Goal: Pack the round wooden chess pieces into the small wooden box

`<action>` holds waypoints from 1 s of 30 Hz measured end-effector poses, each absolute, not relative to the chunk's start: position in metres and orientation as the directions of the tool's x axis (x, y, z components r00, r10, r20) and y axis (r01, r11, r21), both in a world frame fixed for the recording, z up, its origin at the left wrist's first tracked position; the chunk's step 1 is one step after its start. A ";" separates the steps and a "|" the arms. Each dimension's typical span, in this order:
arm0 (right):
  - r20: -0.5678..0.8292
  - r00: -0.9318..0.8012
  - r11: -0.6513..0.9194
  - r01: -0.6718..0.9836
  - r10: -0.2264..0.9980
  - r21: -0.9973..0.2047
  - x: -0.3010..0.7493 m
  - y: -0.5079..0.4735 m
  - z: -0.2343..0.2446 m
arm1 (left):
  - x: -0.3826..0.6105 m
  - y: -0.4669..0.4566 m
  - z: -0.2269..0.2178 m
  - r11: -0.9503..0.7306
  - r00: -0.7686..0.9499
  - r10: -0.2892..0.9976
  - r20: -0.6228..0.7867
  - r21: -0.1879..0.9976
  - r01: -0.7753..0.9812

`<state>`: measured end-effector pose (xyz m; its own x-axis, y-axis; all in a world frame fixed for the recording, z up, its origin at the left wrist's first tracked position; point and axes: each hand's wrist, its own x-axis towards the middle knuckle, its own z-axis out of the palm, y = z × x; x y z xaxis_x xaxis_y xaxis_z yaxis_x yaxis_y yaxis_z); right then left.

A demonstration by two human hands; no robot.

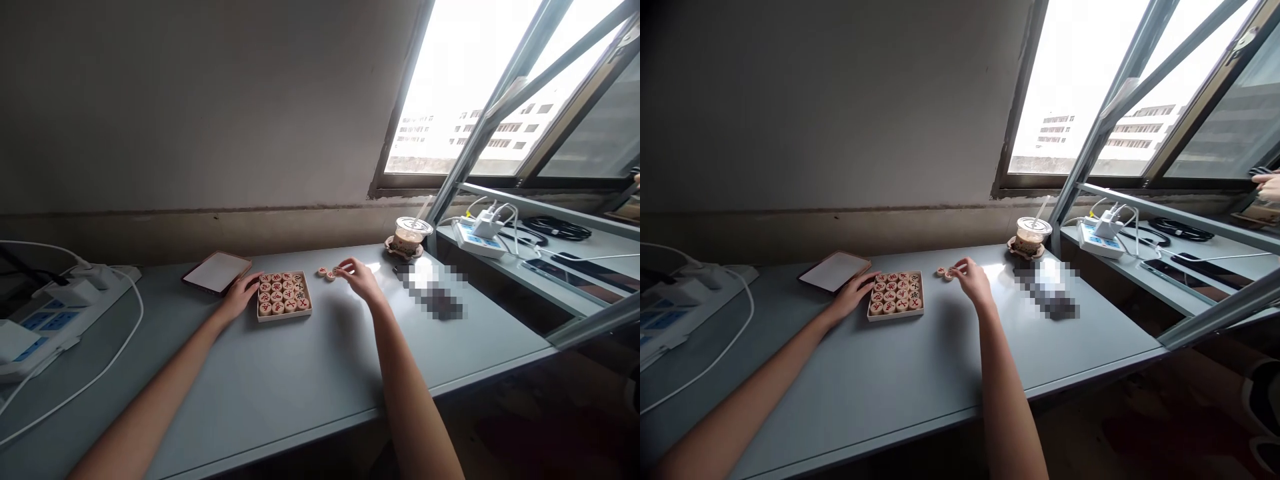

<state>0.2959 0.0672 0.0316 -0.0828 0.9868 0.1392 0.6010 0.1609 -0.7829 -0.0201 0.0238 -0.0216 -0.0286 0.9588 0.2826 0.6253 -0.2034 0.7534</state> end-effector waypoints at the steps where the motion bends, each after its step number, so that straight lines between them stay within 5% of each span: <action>1: 0.131 -0.025 0.111 0.699 0.991 -0.706 0.300 0.068 0.030 | -0.020 0.024 -0.021 -0.195 -0.038 0.960 0.279 0.757 0.623; 4: 0.102 0.042 0.024 0.821 0.994 -0.570 0.303 0.070 0.021 | -0.017 0.023 -0.021 -0.180 -0.068 0.957 0.282 0.761 0.623; 10: 0.119 -0.007 0.072 0.836 0.993 -0.544 0.296 0.066 0.022 | -0.015 0.021 -0.019 -0.180 -0.068 0.959 0.274 0.780 0.600; 15: 0.284 -0.344 0.446 0.681 0.895 -0.581 0.279 0.051 0.041 | -0.014 0.019 -0.016 -0.188 -0.064 0.958 0.278 0.784 0.591; 21: 0.180 -0.644 0.648 0.628 0.744 -0.432 0.255 0.040 0.038 | -0.015 0.019 -0.017 -0.196 -0.060 0.958 0.281 0.791 0.580; 26: 0.167 -0.662 0.648 0.596 0.731 -0.474 0.251 0.038 0.038 | -0.015 0.020 -0.018 -0.194 -0.049 0.962 0.268 0.800 0.567; 30: 0.096 -0.682 0.568 0.515 0.726 -0.642 0.258 0.038 0.050 | -0.016 0.020 -0.017 -0.211 -0.036 0.959 0.281 0.794 0.571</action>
<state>0.2580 0.0384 0.0496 -0.6815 0.7255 0.0956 0.5146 0.5680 -0.6423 -0.0159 0.0201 -0.0172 -0.0357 0.9591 0.2808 0.5707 -0.2111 0.7936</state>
